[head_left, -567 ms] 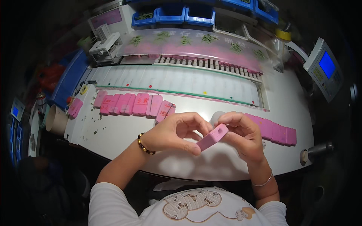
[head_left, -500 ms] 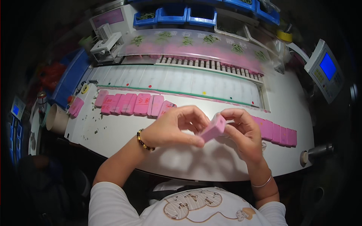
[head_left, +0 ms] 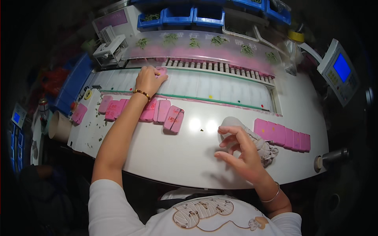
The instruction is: The user is seen assembling small pink silicone candle molds with wicks and floral decorations in a studio.
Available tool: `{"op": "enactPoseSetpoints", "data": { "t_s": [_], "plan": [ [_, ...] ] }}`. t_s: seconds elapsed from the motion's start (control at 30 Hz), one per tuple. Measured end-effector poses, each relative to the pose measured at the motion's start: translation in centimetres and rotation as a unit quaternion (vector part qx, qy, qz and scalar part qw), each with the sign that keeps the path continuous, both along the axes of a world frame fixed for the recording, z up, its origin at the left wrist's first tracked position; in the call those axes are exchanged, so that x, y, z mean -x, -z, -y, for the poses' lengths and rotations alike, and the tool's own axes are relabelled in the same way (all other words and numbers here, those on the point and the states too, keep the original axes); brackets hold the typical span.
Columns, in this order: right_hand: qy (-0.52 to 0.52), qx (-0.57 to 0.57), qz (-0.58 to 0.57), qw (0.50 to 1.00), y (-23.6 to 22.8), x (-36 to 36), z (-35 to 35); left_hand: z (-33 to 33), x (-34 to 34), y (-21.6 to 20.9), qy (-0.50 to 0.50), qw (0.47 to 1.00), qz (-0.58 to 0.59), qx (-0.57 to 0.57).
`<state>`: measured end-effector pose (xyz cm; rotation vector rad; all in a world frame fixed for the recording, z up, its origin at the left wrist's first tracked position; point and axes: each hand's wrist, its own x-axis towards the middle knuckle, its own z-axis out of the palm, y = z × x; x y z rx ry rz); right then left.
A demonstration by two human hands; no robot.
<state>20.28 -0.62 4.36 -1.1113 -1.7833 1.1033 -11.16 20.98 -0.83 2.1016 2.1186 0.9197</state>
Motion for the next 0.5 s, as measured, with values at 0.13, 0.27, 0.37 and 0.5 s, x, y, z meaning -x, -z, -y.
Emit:
{"op": "enactPoseSetpoints", "data": {
  "t_s": [0.13,0.27,0.37,0.5],
  "plan": [
    [-0.005,-0.013,0.021,1.0,0.1,0.0,0.0,3.3,-2.5,-2.7,-0.01,0.991,-0.115,-0.062],
    [-0.003,0.002,0.039,0.999,0.3,-0.3,0.0,11.2,-5.9,-5.1,0.172,0.975,-0.143,0.022],
    [-0.015,0.026,0.032,0.999,0.1,0.1,0.0,14.5,-6.5,-4.6,0.18,0.962,-0.178,0.102],
    [-0.025,0.024,0.021,0.999,0.4,0.7,0.4,15.0,-6.4,-2.6,0.19,0.977,-0.074,0.063]
  ]
}}
